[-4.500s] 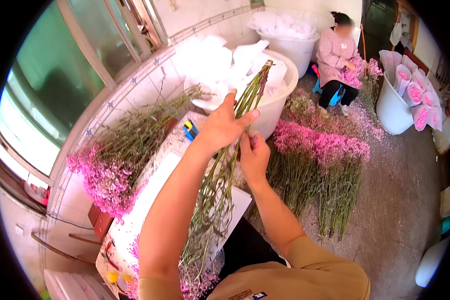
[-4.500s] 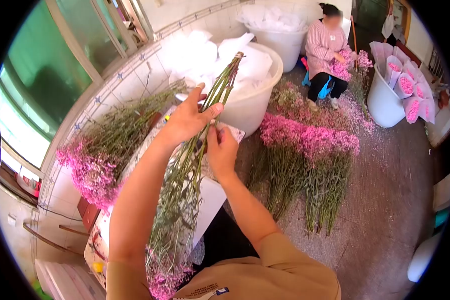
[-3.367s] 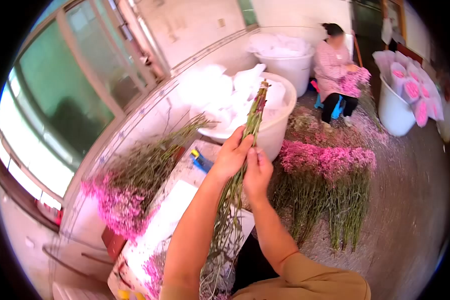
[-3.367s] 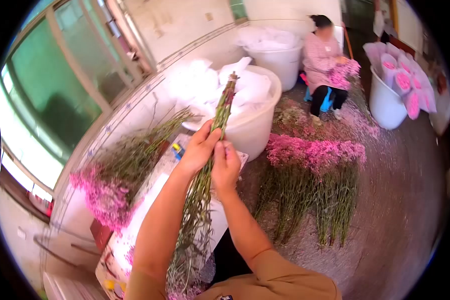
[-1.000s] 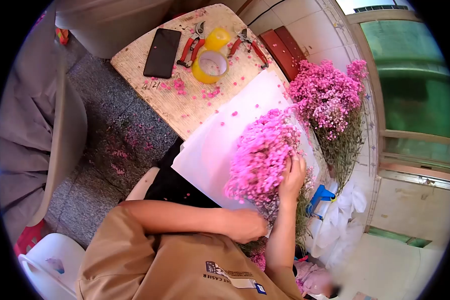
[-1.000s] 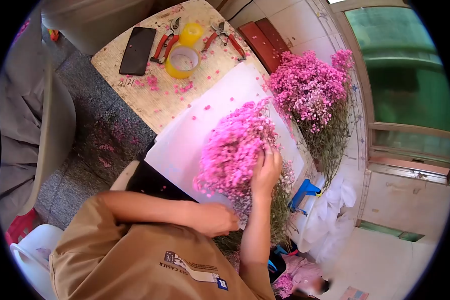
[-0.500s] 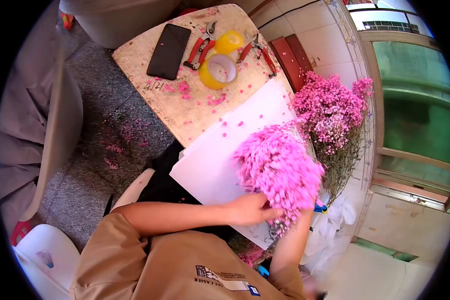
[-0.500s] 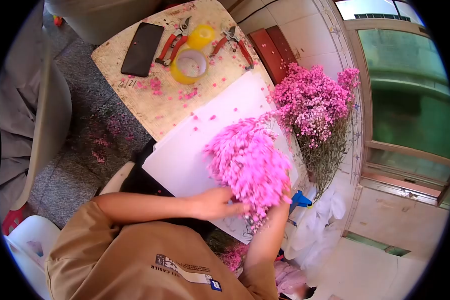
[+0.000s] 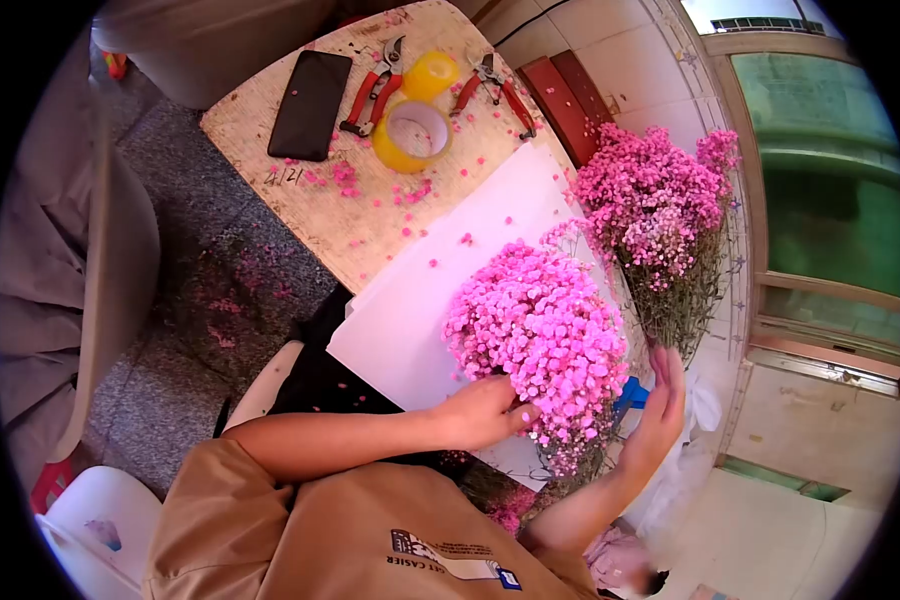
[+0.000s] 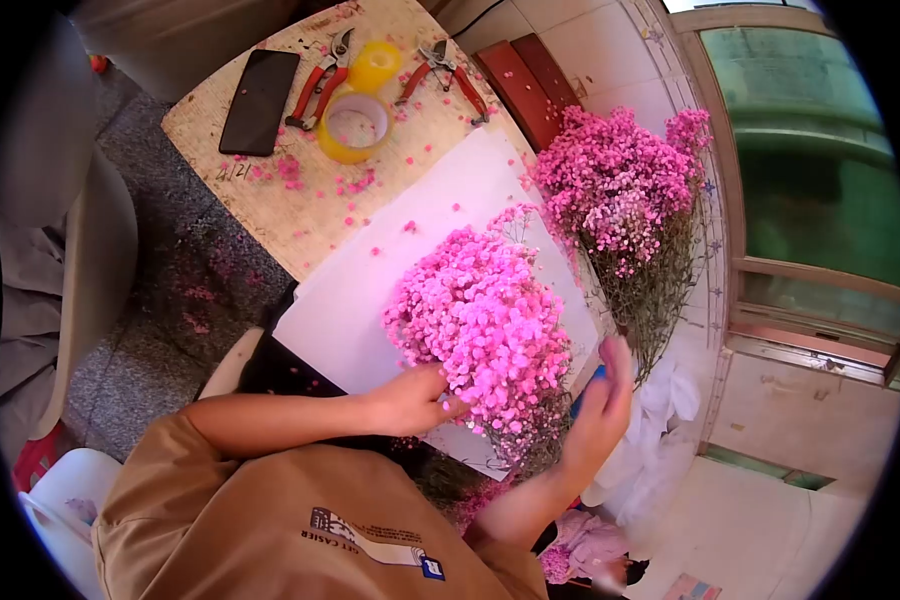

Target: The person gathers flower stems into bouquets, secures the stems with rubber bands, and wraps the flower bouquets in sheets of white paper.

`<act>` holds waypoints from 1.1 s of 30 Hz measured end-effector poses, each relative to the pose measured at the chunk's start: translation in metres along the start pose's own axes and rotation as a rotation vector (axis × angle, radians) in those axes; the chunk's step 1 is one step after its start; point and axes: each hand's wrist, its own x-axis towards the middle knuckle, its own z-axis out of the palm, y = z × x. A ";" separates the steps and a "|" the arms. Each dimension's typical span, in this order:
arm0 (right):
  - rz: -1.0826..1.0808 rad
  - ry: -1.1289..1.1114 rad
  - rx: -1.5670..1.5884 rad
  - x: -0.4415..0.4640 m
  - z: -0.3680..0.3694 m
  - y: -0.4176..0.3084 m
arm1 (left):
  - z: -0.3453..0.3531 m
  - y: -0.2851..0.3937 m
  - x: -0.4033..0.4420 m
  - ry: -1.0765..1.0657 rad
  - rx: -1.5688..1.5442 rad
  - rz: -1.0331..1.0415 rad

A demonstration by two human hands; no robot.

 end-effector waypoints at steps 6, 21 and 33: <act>-0.336 -0.109 -0.463 -0.023 0.085 0.010 | 0.005 0.000 0.003 -0.053 -0.006 -0.012; 0.170 -0.658 -0.115 0.149 0.132 0.113 | -0.026 -0.041 0.026 0.026 -0.573 -0.254; 0.138 -0.602 -0.290 0.049 0.095 0.046 | 0.001 -0.085 -0.019 0.304 -0.495 -0.163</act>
